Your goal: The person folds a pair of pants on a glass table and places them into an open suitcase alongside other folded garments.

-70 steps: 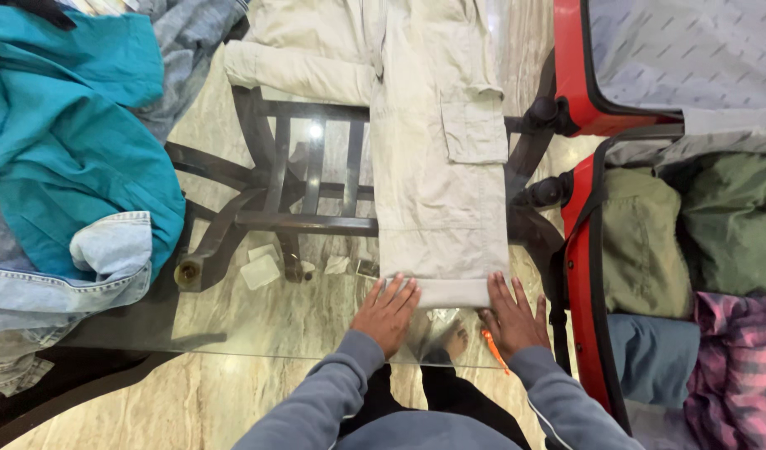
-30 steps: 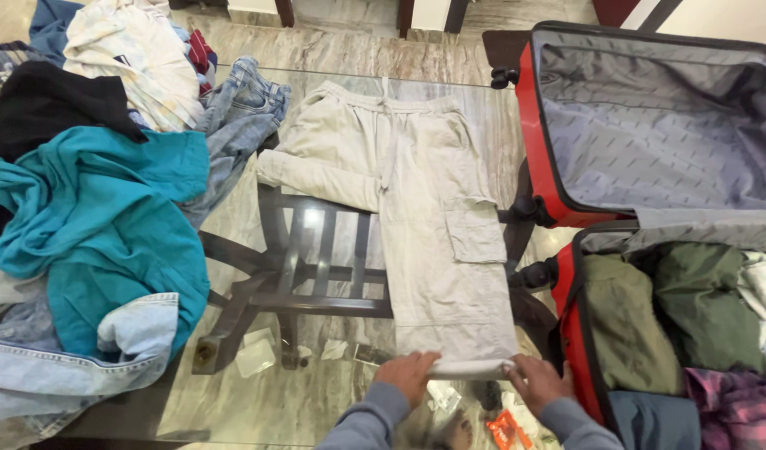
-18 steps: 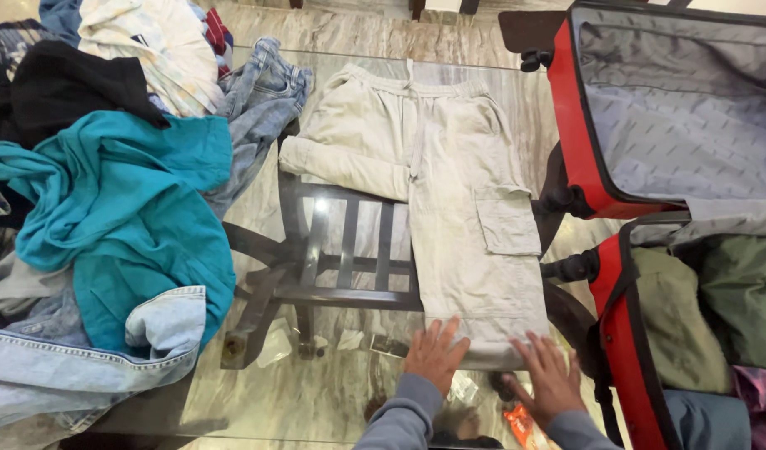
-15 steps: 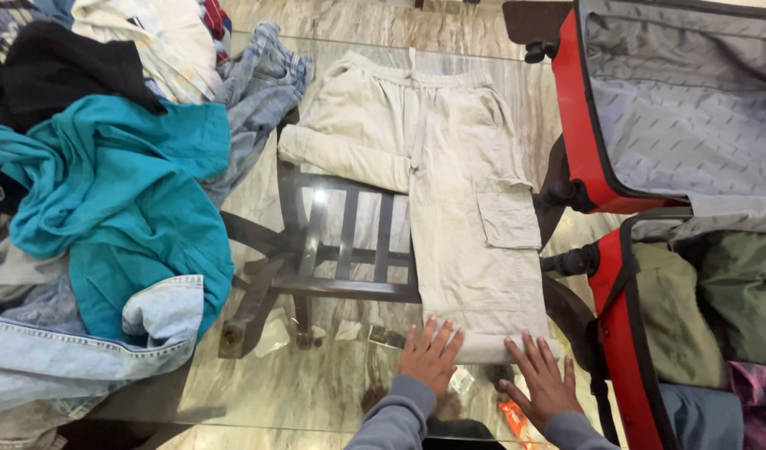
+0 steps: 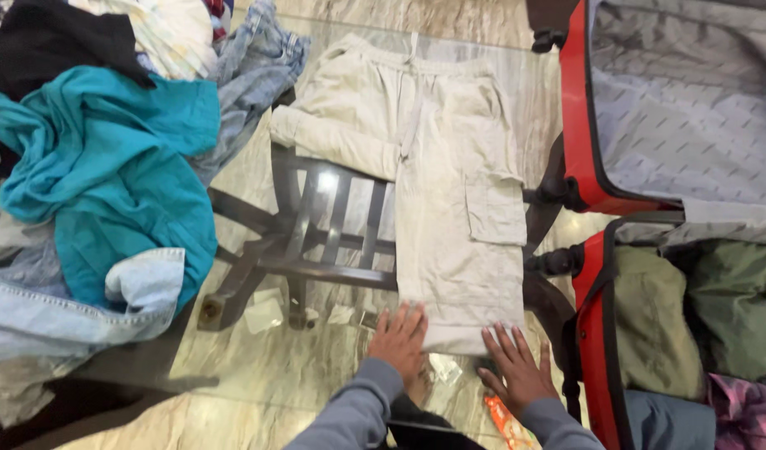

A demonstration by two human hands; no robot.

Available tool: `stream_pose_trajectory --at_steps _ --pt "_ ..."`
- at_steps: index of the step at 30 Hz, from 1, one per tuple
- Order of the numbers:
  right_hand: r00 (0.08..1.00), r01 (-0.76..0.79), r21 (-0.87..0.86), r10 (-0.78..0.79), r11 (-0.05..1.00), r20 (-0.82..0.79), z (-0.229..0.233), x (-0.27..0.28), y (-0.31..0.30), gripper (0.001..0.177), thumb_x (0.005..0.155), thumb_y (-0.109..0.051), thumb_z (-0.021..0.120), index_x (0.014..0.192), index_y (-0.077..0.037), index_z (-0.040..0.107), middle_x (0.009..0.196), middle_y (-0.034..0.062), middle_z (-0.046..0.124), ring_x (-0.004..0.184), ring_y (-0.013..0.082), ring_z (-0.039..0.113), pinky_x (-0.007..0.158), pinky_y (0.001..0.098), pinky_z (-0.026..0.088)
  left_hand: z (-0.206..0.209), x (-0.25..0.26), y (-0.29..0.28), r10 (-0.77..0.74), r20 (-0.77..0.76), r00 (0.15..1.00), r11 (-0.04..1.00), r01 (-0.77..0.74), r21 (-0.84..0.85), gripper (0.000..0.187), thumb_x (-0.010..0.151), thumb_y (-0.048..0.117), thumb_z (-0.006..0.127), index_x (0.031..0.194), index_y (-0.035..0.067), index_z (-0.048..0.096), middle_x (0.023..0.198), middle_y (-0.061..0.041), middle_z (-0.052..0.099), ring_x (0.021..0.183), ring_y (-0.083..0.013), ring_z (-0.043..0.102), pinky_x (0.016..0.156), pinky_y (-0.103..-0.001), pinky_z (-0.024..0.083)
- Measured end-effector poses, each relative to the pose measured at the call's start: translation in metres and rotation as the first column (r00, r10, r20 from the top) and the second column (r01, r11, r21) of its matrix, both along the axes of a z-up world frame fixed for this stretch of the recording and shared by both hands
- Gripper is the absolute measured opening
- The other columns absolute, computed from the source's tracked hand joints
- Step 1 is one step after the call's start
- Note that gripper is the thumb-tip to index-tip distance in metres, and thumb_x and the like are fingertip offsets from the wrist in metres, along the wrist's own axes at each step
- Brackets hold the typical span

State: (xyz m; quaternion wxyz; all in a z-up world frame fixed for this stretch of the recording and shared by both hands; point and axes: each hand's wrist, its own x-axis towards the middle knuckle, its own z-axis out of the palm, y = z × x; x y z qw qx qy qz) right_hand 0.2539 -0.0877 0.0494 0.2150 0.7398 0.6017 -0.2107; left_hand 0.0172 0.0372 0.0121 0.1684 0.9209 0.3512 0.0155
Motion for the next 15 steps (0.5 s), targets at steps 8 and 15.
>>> stream_pose_trajectory --at_steps 8,15 --pt "0.994 0.075 -0.035 -0.078 0.997 -0.073 -0.011 -0.002 0.007 0.094 0.095 -0.075 0.043 0.163 -0.031 -0.005 0.172 -0.0016 -0.012 0.158 0.0241 -0.013 0.119 0.0666 -0.007 0.025 -0.009 -0.025 -0.091 0.082 0.992 0.993 0.096 -0.066 0.081 0.09 0.043 0.067 0.158 0.014 0.034 0.166 -0.011 0.022 0.154 -0.0335 0.014 0.121 -0.061 0.008" --pt "0.987 0.103 0.186 -0.077 0.977 -0.142 -0.015 0.009 0.005 0.071 0.097 -0.057 0.049 0.159 -0.042 0.018 0.168 -0.0105 0.014 0.155 0.018 0.008 0.121 0.0628 0.002 0.013 -0.006 -0.026 0.014 0.131 0.991 0.999 -0.018 0.032 0.068 0.091 0.035 0.065 0.151 0.014 0.044 0.159 -0.009 0.038 0.145 -0.0333 0.031 0.113 -0.061 0.02"
